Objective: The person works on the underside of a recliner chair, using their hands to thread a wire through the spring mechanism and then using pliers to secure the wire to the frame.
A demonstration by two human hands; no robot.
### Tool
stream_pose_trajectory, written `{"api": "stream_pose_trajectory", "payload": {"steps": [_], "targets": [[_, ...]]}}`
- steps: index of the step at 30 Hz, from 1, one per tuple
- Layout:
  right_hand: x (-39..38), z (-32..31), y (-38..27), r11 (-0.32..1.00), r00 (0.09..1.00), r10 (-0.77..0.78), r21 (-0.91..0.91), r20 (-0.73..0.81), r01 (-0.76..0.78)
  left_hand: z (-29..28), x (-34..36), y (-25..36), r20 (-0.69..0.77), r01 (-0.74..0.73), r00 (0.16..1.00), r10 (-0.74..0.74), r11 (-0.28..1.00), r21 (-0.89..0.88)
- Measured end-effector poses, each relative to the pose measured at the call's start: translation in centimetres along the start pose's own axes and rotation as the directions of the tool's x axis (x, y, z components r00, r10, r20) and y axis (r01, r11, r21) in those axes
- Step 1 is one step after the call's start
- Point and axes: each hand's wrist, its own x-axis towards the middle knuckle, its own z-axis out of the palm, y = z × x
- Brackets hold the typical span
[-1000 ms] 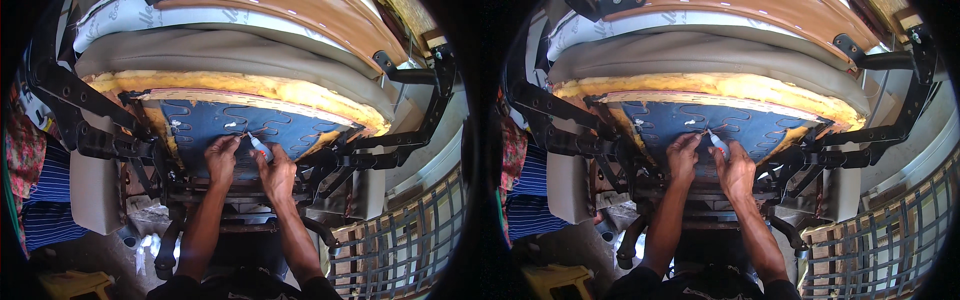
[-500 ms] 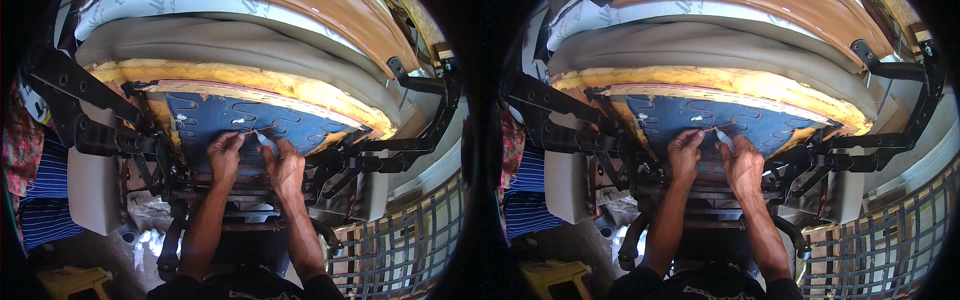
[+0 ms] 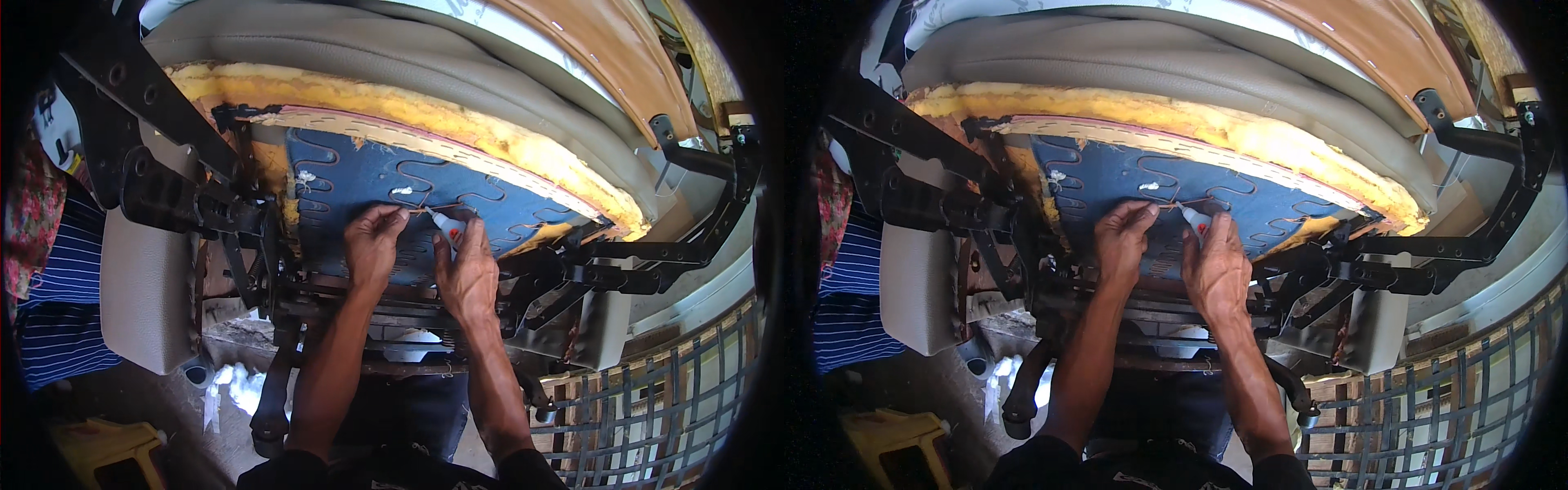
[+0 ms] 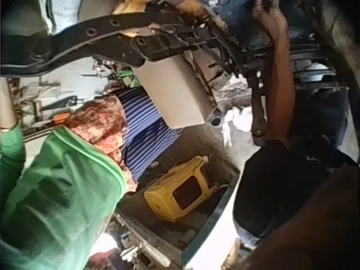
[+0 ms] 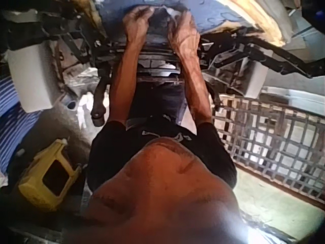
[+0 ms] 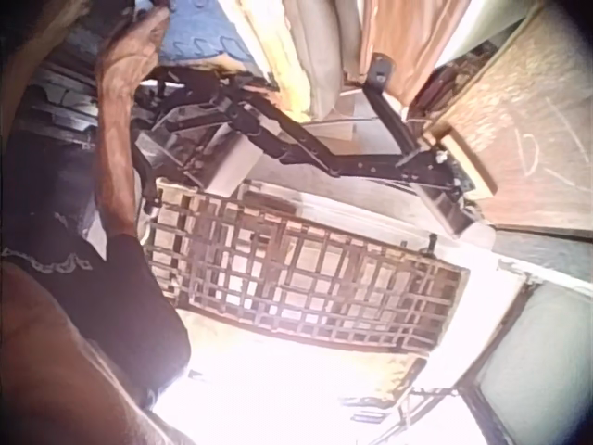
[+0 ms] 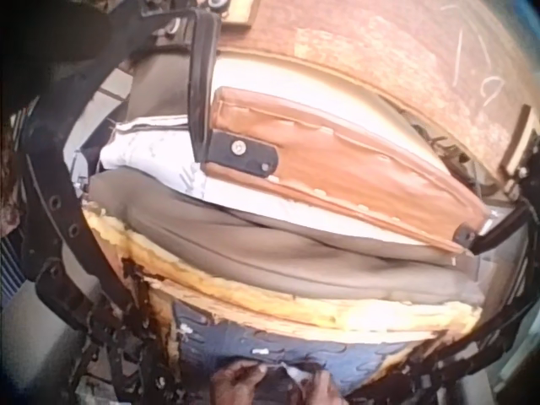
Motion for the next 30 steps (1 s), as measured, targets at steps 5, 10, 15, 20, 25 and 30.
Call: {"api": "stream_pose_trajectory", "payload": {"steps": [5,10,15,20,25,30], "targets": [[-0.37,0.64,0.20,0.990,0.997,-0.043,0.134,-0.058,0.050,-0.10,0.05,0.21,-0.007,0.053,0.999,-0.053,0.998,0.046],[0.08,0.09,0.06,0.986,0.999,0.048,0.158,0.002,-0.048,0.04,0.00,0.22,0.000,0.059,0.998,-0.060,0.988,0.146],[0.13,0.54,0.13,0.988,1.000,-0.009,0.156,-0.029,0.013,-0.12,-0.22,0.43,-0.004,0.047,0.999,-0.047,0.995,0.087],[0.26,0.31,-0.15,0.987,0.999,-0.029,0.155,-0.034,0.034,-0.09,-0.12,0.48,-0.009,0.039,0.999,-0.038,0.997,0.070],[0.20,0.26,-0.31,0.986,1.000,0.003,0.169,-0.009,-0.002,-0.24,0.04,0.26,-0.011,0.051,0.999,-0.051,0.994,0.094],[-0.09,0.28,-0.46,0.947,0.984,0.179,0.269,0.016,-0.177,-0.31,0.12,-0.05,-0.024,0.026,0.999,-0.023,0.993,0.115]]}}
